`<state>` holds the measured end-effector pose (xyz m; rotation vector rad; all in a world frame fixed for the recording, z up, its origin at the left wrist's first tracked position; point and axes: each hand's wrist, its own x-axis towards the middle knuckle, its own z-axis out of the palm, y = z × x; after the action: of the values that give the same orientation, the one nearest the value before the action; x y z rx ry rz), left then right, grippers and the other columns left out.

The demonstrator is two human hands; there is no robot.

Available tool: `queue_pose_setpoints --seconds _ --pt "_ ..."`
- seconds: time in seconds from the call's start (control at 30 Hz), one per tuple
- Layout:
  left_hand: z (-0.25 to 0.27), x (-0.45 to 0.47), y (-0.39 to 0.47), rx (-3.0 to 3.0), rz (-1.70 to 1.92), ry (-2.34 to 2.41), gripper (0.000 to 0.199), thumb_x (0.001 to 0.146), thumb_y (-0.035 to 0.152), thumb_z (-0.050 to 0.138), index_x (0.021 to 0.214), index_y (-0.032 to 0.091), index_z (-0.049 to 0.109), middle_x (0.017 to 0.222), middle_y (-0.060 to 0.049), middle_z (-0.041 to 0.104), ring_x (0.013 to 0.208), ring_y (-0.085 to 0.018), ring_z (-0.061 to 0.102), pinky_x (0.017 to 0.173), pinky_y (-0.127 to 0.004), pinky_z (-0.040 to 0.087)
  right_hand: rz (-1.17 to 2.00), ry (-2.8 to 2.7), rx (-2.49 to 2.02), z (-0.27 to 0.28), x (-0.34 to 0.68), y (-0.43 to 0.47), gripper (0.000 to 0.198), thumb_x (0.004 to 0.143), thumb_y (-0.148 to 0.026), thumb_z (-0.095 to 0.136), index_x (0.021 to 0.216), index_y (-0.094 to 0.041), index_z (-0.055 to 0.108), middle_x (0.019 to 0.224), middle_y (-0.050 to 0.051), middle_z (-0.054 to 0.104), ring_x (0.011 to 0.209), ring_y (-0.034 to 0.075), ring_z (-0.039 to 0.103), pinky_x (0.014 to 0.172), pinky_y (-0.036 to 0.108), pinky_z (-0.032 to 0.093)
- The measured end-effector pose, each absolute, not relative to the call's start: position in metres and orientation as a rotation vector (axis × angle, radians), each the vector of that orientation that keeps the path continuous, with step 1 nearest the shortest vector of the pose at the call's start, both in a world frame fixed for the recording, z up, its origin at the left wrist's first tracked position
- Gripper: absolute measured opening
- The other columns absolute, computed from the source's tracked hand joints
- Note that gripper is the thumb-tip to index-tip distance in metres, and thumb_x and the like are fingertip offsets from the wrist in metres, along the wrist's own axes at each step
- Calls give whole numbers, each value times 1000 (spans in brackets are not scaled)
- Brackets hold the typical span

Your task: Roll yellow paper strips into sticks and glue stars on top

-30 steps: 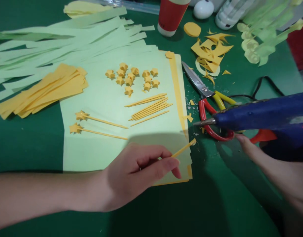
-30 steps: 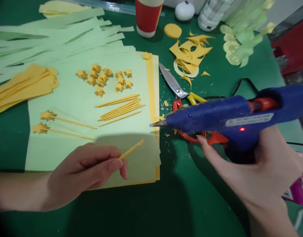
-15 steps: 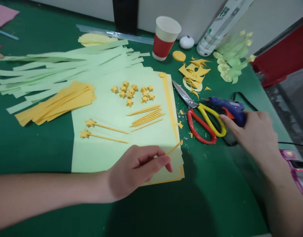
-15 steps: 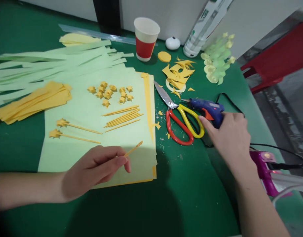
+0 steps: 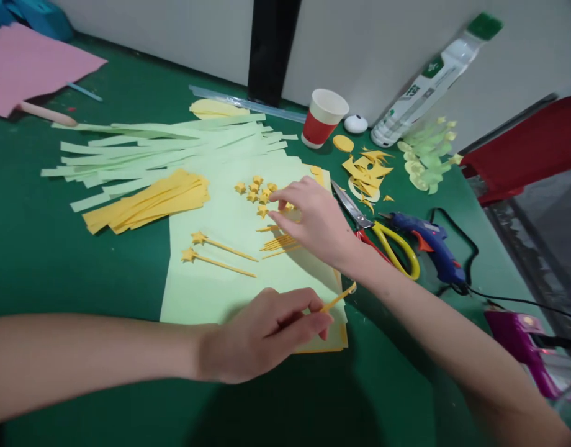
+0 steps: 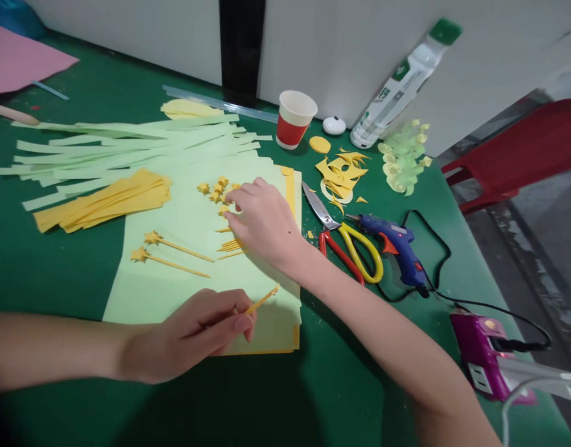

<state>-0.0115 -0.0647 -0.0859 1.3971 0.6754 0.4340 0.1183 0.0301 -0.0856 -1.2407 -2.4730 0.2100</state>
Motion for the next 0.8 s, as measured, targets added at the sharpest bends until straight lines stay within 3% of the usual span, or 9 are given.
queue_pose_setpoints --seconds 0.13,0.3,0.8 --pt "-86 -11 -64 1394 412 699 28 89 36 36 72 16 47 48 9 30 43 -5 27 40 -17 21 184 -2501 -1291 -92 104 41 11 74 -22 59 81 -14 61 74 7 61 76 20 46 68 33 34" --pt "-86 -11 -61 1397 401 714 29 89 37 36 73 16 48 47 8 30 42 -5 28 39 -16 21 149 -2495 -1306 -86 104 49 15 82 -19 47 85 -13 61 80 7 61 76 19 44 70 33 33" --pt "-88 -11 -62 1374 406 708 31 89 39 36 73 16 50 46 8 29 42 -5 26 38 -16 19 193 -2581 -1110 -91 105 68 14 74 -10 52 71 -16 65 75 8 58 78 20 42 67 34 32"
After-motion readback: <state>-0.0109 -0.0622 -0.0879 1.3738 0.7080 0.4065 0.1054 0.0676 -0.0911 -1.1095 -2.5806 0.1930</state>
